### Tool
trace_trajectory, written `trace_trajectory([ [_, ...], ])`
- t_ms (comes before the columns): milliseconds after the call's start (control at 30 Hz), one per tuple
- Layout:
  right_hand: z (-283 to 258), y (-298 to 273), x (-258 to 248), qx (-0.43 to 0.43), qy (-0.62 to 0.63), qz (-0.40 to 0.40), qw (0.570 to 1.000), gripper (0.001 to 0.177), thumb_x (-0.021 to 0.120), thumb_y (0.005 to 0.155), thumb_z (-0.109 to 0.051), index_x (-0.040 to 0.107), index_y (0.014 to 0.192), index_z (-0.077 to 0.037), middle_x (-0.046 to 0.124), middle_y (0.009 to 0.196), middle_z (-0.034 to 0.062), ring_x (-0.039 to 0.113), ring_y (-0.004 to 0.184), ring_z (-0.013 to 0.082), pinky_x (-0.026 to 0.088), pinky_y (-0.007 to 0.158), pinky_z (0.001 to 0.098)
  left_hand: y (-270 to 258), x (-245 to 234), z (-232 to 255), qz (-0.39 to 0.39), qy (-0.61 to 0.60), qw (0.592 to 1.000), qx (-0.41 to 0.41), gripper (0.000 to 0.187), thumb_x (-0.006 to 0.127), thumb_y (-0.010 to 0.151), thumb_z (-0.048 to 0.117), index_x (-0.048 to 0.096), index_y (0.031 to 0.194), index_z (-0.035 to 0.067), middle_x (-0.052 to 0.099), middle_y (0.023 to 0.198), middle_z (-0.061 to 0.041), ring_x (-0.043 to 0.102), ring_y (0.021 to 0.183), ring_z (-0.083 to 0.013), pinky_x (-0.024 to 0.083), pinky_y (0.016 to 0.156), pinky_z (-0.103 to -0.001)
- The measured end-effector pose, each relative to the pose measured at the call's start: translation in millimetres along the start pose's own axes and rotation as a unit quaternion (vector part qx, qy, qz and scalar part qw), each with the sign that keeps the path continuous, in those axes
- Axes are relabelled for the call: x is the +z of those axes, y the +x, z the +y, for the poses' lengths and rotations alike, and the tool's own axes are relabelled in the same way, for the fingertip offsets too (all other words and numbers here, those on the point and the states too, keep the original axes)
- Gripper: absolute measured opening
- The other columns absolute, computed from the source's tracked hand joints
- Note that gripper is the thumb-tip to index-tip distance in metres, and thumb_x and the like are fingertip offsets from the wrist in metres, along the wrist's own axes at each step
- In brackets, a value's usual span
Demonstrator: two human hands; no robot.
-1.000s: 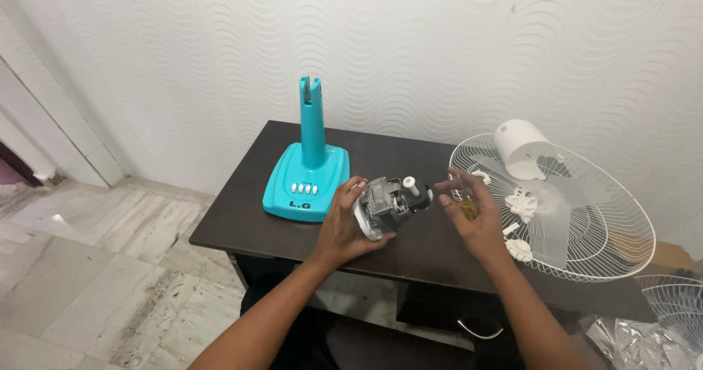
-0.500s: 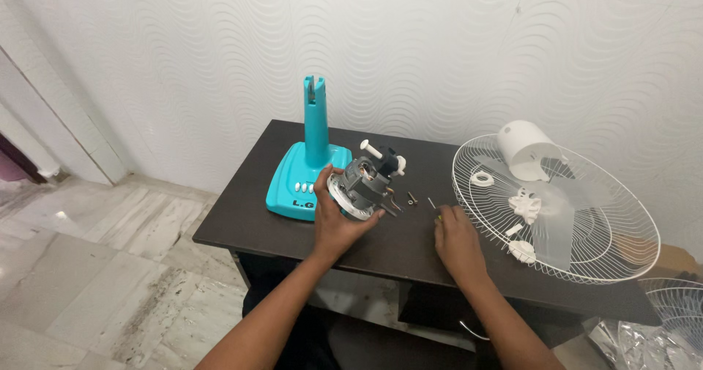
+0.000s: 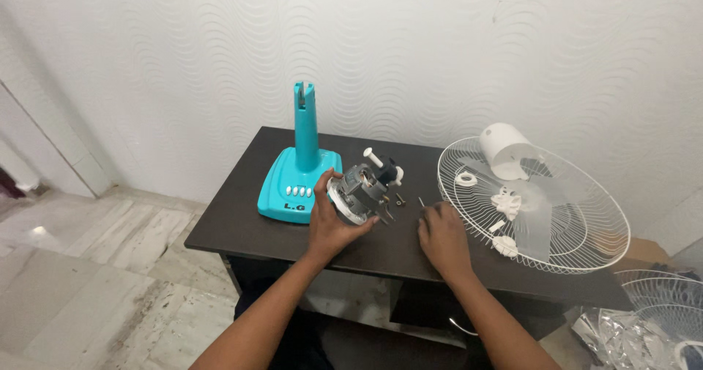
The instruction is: The person assembles an electric fan on a table. They attach the motor housing to the fan head, secure it with a screwdriver, and then attach the fan base to the assembled head.
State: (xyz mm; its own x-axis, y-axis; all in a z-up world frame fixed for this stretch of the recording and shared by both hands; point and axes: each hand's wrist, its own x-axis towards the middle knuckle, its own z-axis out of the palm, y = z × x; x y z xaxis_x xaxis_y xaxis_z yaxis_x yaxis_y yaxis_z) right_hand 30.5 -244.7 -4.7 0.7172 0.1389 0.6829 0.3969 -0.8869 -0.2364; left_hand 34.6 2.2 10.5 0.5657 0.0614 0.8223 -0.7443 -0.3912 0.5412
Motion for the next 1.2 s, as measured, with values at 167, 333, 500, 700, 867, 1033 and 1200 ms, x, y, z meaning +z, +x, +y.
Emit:
trace_trajectory([
  [167,-14,-2,-12,-0.081,-0.001,0.051,0.995,0.043,0.068,0.085,-0.014,0.06,0.125,-0.001,0.061,0.114,0.0179,0.06,0.105,0.0352,0.047,0.087,0.047,-3,1,0,-0.039,-0.013,0.999,0.024,0.123,0.099,0.062,0.025,0.019,0.154,0.011,0.051,0.137,-0.018,0.063,0.12,-0.0361,0.054,0.099,-0.045],
  [333,-17,2,-18,-0.022,0.014,0.0,1.0,0.046,0.068,0.086,-0.013,0.058,0.13,-0.004,0.061,0.111,0.014,0.06,0.103,0.0314,0.046,0.088,0.0462,-2,0,0,-0.059,-0.006,0.998,0.018,0.124,0.099,0.06,0.025,0.019,0.154,0.012,0.05,0.137,-0.018,0.062,0.12,-0.0365,0.054,0.098,-0.046],
  [500,2,7,-17,-0.018,0.073,0.08,0.994,0.036,0.067,0.088,-0.01,0.061,0.123,-0.002,0.06,0.115,0.0157,0.059,0.11,0.034,0.047,0.096,0.0457,-2,0,1,-0.045,0.007,0.999,0.004,0.121,0.099,0.06,0.025,0.021,0.153,0.012,0.05,0.137,-0.018,0.06,0.122,-0.0363,0.054,0.1,-0.046],
  [700,77,52,-15,0.138,0.106,0.1,0.98,0.024,0.069,0.087,-0.013,0.071,0.11,-0.007,0.058,0.111,0.0148,0.06,0.104,0.0329,0.048,0.098,0.0427,3,2,3,-0.004,0.072,0.997,-0.007,0.121,0.099,0.056,0.027,0.024,0.149,0.012,0.05,0.135,-0.02,0.058,0.121,-0.0401,0.053,0.097,-0.048],
  [867,154,86,-9,0.163,0.026,0.04,0.985,0.045,0.077,0.084,-0.033,0.073,0.127,-0.019,0.056,0.133,0.0267,0.046,0.133,0.0446,0.037,0.114,0.0519,2,-1,3,-0.025,0.056,0.997,-0.053,0.118,0.098,0.059,0.029,0.024,0.149,0.013,0.051,0.134,-0.019,0.059,0.12,-0.0388,0.054,0.094,-0.048],
  [1033,176,106,3,0.281,0.038,-0.091,0.955,0.064,0.074,0.085,-0.049,0.062,0.144,-0.026,0.031,0.157,0.0312,0.026,0.149,0.0472,0.029,0.118,0.0549,3,-1,4,-0.025,0.07,0.994,-0.084,0.116,0.098,0.059,0.03,0.025,0.148,0.013,0.051,0.131,-0.019,0.061,0.117,-0.0388,0.056,0.091,-0.049],
  [1200,176,119,5,0.334,0.142,-0.119,0.924,0.077,0.072,0.082,-0.049,0.053,0.149,-0.014,0.023,0.165,0.0265,0.041,0.143,0.0412,0.038,0.116,0.0472,7,-1,3,-0.045,0.053,0.99,-0.124,0.114,0.096,0.062,0.033,0.024,0.149,0.012,0.049,0.131,-0.019,0.063,0.116,-0.0375,0.057,0.092,-0.047],
])
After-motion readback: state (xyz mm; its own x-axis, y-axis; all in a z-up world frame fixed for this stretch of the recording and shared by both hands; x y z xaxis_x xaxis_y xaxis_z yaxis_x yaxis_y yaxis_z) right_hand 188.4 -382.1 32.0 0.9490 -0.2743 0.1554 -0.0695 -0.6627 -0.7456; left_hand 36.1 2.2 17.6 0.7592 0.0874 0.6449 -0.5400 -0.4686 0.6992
